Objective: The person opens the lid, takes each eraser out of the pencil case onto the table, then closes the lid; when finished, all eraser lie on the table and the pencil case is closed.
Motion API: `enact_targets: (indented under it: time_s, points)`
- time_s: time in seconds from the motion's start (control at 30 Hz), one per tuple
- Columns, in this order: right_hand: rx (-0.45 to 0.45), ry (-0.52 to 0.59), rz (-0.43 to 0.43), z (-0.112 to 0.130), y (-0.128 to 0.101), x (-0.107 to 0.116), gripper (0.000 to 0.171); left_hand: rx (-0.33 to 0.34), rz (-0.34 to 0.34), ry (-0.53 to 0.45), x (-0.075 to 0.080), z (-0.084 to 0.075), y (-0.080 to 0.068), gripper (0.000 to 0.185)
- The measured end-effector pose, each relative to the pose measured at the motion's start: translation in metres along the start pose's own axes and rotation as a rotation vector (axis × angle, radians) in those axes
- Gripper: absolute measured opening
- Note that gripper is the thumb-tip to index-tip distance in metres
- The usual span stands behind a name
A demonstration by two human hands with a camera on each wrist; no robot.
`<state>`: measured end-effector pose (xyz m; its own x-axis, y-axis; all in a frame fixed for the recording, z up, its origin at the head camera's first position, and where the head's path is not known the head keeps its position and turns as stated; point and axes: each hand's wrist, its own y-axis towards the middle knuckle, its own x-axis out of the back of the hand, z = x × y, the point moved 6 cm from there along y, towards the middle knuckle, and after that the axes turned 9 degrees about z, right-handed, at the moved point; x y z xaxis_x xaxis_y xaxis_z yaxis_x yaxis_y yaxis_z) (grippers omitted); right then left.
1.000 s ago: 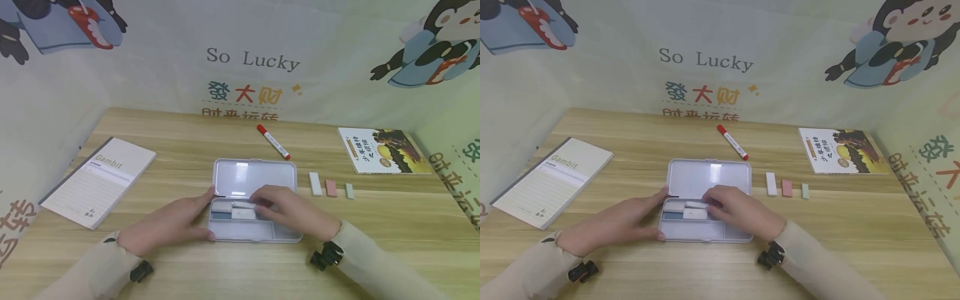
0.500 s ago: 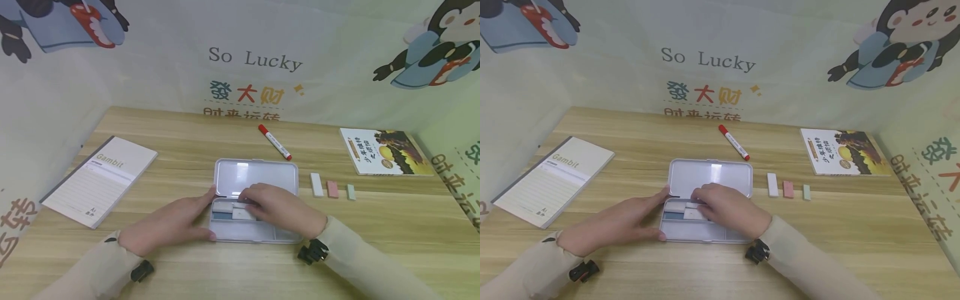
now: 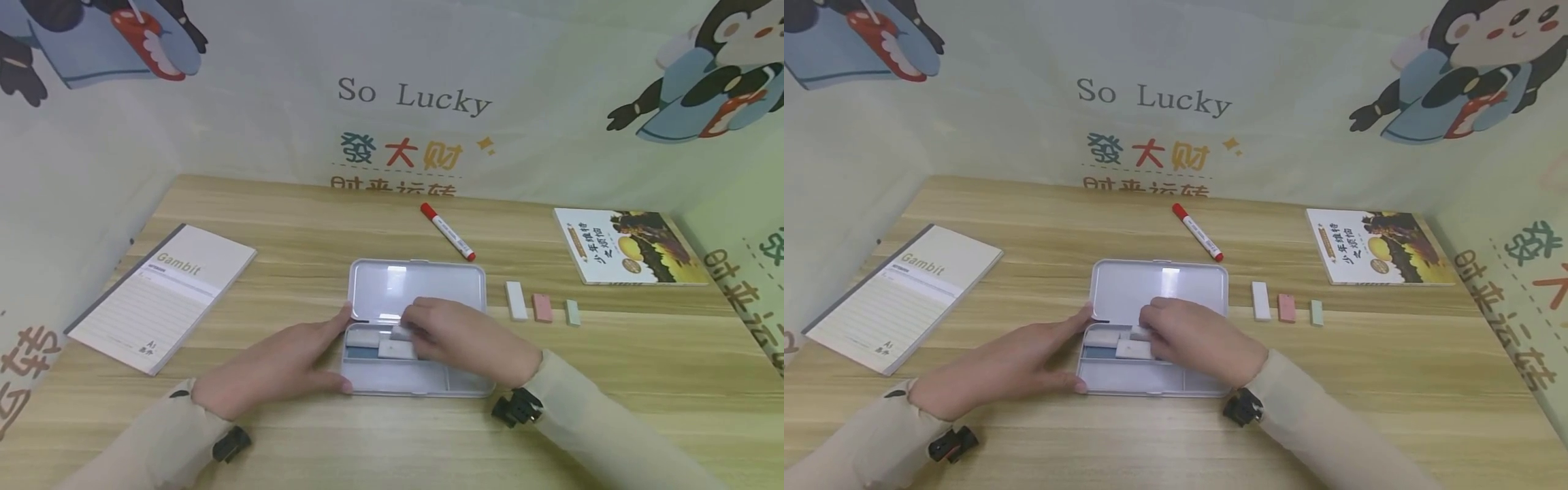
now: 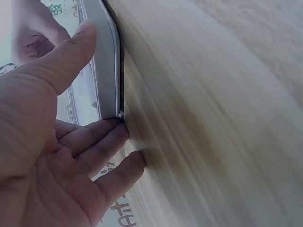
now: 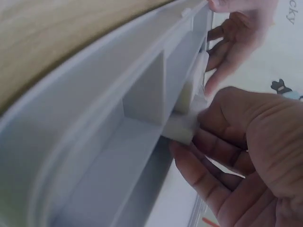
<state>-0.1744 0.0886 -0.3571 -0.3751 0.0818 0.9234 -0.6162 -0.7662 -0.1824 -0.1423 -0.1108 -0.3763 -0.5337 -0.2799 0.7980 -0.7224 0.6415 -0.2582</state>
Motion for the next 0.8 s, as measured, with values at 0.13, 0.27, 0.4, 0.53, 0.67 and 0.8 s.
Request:
enact_targets:
  time_s: [0.13, 0.27, 0.4, 0.53, 0.67, 0.8]
  points:
    - [-0.005, 0.078, -0.002, -0.008, -0.006, 0.003, 0.019, 0.005, -0.001, 0.002, -0.001, 0.001, 0.0, 0.107]
    - [-0.004, 0.141, -0.015, -0.017, -0.016, 0.005, 0.028, 0.007, -0.003, 0.009, -0.001, 0.001, 0.0, 0.107]
    - [-0.003, 0.189, -0.032, -0.026, -0.028, 0.005, 0.032, 0.008, 0.001, 0.008, -0.001, 0.001, 0.0, 0.107]
    - [-0.007, 0.288, -0.087, -0.038, -0.044, 0.007, 0.031, 0.013, 0.007, 0.005, -0.001, 0.001, -0.001, 0.108]
    - [-0.02, 0.338, -0.18, -0.053, -0.064, 0.012, 0.031, 0.006, 0.005, 0.006, -0.001, 0.001, -0.001, 0.108]
    - [-0.059, 0.342, -0.251, -0.067, -0.085, 0.017, 0.033, 0.004, 0.005, 0.006, 0.0, 0.0, -0.001, 0.108]
